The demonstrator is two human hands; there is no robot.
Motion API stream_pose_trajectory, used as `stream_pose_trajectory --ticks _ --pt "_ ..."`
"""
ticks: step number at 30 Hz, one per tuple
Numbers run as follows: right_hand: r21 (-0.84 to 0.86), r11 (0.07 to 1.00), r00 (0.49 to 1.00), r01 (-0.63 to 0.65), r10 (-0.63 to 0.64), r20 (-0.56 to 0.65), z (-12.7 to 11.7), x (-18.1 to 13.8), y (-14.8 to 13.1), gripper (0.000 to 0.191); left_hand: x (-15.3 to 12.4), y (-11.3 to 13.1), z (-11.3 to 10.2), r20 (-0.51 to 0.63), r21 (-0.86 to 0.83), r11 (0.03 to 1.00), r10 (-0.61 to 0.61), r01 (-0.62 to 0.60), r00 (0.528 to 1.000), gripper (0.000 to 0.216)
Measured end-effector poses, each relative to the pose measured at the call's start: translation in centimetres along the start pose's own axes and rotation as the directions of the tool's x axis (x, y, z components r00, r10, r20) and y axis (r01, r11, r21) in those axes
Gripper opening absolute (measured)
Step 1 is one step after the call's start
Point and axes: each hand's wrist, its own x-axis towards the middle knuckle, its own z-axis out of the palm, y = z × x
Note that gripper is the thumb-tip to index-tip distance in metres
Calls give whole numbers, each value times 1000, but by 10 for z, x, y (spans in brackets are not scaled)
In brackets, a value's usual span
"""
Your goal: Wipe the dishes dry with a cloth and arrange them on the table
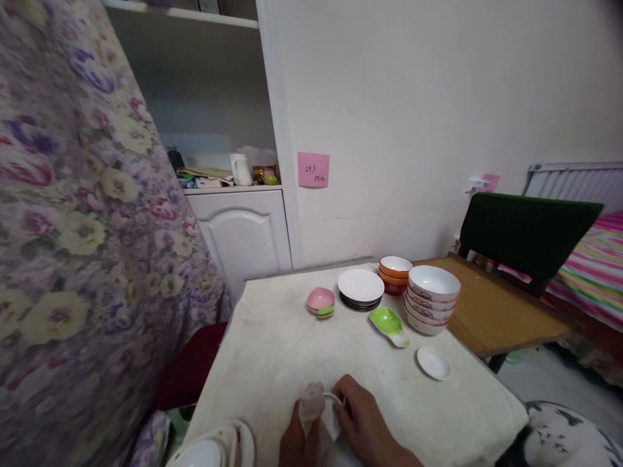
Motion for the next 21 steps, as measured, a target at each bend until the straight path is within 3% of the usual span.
stream_pose_trajectory --ticks 3,8,10,15,19,21 --pt "-26 995 994 93 -91 62 -5 2 1 16 2 -3 -1 110 39 997 61 -66 992 32" --pt "46 996 994 -74 78 -81 4 0 4 8 3 -6 2 -46 -61 998 -15 12 999 44" --pt "26 998 996 -55 57 -63 5 -1 5 7 2 -5 2 -54 -55 998 -45 42 998 43" --pt "-38 994 993 106 -103 61 -3 3 3 14 0 3 -1 116 34 998 42 -46 992 34" --pt "23 999 995 -42 44 -95 3 2 4 11 2 -1 2 -52 -76 997 -28 24 998 44" --pt "-4 999 994 -39 38 -104 5 2 4 9 4 -5 3 -45 -89 995 -52 48 998 48"
